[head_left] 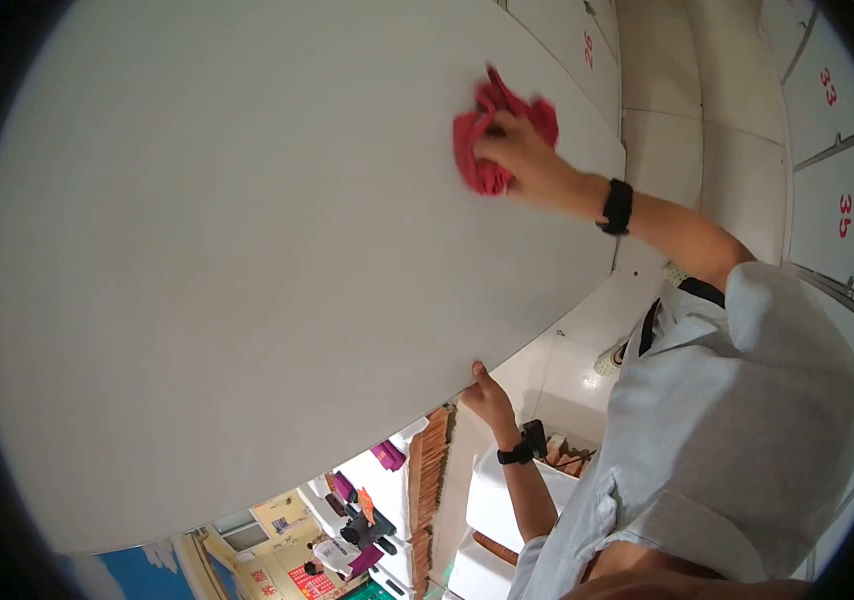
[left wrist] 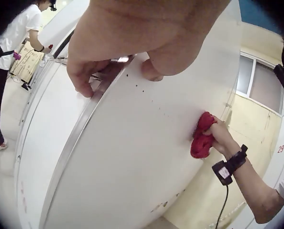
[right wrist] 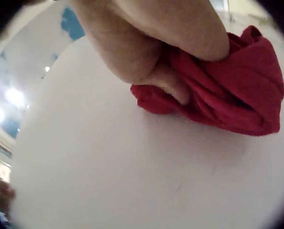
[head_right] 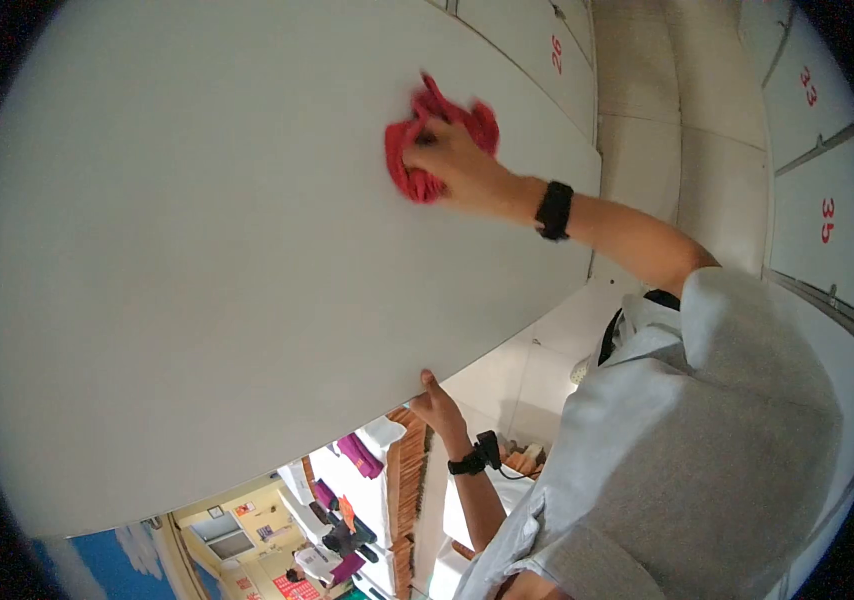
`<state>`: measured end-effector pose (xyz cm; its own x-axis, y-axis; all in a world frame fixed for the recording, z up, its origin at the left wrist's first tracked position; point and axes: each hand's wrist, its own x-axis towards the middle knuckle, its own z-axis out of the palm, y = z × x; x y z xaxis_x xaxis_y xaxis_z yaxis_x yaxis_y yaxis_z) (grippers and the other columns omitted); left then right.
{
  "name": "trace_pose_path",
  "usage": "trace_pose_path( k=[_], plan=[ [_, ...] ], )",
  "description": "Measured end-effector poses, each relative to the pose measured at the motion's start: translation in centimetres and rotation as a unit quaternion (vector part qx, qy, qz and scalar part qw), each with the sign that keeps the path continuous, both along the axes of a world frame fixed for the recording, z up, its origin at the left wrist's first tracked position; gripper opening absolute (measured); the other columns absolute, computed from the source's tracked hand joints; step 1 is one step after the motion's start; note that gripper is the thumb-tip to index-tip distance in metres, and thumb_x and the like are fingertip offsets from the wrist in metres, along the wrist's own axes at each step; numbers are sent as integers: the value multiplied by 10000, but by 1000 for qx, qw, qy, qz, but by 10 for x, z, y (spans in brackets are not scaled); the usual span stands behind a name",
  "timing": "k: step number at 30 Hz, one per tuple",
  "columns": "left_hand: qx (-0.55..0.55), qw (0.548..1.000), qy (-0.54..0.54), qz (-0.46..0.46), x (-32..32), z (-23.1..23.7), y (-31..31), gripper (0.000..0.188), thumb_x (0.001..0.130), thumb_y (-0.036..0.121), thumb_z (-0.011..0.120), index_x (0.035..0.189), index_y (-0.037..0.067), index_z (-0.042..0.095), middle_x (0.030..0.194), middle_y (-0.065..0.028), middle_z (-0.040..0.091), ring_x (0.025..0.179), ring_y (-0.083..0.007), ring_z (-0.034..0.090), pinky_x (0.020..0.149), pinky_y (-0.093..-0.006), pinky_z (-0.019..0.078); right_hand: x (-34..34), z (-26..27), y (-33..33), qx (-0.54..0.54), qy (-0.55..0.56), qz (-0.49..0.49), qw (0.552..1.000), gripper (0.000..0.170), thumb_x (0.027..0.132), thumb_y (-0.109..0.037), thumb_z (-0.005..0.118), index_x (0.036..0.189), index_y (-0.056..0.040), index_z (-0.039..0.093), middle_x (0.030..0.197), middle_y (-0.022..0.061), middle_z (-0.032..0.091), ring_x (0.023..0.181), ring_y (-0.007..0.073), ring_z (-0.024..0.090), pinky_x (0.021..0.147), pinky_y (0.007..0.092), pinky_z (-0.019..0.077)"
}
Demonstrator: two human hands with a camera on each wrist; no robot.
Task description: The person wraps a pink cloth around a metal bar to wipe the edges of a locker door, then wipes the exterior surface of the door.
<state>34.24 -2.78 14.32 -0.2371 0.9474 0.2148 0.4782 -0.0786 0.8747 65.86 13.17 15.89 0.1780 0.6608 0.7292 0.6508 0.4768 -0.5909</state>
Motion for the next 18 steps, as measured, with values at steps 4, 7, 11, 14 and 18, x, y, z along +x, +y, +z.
trace_pose_path(
  k=[4,7,11,14,18],
  plan=[
    [-2,999,33,0,-7,0,6,355,921,213,621,1035,-121,582,987,-117,646,912,-195,582,849,-313,447,34,45,34,38,80,-40,995,389,608,-10,687,970,-109,584,1104,133,548,1125,339,485,973,470,388],
    [-22,1000,12,4,-17,2,1,351,914,201,625,1055,-117,579,1024,-122,640,946,-201,581,875,-325,445,25,42,29,-23,90,9,996,395,596,7,694,963,-86,579,1169,146,530,1133,345,483,952,470,392],
    [-12,999,-37,2,-21,-2,1,365,900,198,643,1087,-106,568,1059,-116,627,970,-197,569,901,-326,433,-6,0,8,-33,49,69,996,409,595,20,685,979,-74,582,1109,153,556,1123,348,484,965,476,375],
    [0,999,-45,-1,-24,-2,10,366,894,198,651,1092,-98,568,1062,-114,623,972,-193,565,904,-324,429,25,51,40,39,75,13,996,477,563,97,613,1005,-79,582,1175,169,502,1156,362,437,963,427,397],
    [-52,998,-24,21,-26,4,2,387,886,229,669,1090,-87,574,1064,-107,617,983,-189,556,915,-323,422,23,41,42,43,58,20,997,418,614,-1,690,1011,-104,610,1171,139,524,1069,353,497,934,453,401]
  ],
)
